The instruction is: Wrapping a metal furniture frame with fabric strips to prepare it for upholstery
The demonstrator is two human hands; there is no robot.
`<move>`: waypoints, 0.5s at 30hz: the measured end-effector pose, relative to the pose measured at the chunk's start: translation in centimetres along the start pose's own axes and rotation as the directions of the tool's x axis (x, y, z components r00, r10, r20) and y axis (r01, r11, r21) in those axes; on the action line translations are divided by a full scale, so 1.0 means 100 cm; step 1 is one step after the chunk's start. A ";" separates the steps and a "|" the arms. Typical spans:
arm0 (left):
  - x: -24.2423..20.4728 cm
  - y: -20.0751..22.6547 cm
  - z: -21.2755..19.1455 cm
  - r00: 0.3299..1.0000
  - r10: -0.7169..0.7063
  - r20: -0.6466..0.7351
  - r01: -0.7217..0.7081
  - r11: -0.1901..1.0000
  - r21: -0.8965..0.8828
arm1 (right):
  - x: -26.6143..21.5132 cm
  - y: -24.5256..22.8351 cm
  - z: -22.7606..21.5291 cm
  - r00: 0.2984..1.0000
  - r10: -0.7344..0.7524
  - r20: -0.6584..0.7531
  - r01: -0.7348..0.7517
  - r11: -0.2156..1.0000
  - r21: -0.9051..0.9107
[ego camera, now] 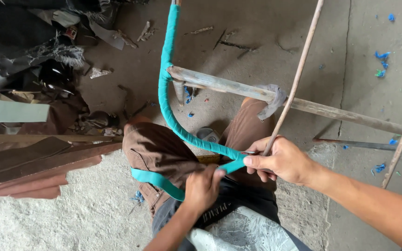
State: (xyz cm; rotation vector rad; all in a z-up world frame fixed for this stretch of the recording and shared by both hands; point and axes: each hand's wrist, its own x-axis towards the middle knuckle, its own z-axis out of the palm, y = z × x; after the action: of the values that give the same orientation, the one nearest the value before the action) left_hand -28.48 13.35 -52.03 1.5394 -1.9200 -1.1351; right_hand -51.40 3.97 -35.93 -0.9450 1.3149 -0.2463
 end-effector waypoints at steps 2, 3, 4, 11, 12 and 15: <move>0.060 0.007 0.006 0.965 0.182 -0.190 -0.156 0.977 0.147 | 0.001 0.004 0.003 0.998 -0.009 -0.055 0.012 0.998 0.065; 0.090 0.011 0.010 0.864 0.371 -0.342 -0.268 0.911 0.312 | 0.002 0.006 0.005 0.994 -0.011 -0.106 0.025 0.991 0.129; 0.104 0.021 0.009 0.861 0.382 -0.336 -0.282 0.908 0.310 | 0.003 0.006 0.005 0.993 -0.012 -0.120 0.029 0.991 0.134; 0.155 0.051 0.027 0.995 -0.058 0.077 0.054 0.997 0.062 | -0.005 -0.006 0.009 0.996 -0.025 -0.086 0.040 0.983 0.181; 0.158 0.060 0.023 0.993 -0.052 0.105 0.051 0.999 0.009 | -0.005 -0.009 0.009 0.997 -0.050 -0.060 0.061 0.976 0.210; 0.146 0.023 0.040 0.998 0.048 0.048 -0.050 0.998 0.030 | -0.004 -0.003 0.009 0.993 -0.093 -0.067 0.105 0.969 0.225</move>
State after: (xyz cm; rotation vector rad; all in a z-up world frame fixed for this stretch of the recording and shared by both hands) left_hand -37.13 1.03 -54.75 1.4860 -2.0043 -1.1346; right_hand -50.63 4.38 -35.47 -0.8136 1.2610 -0.4938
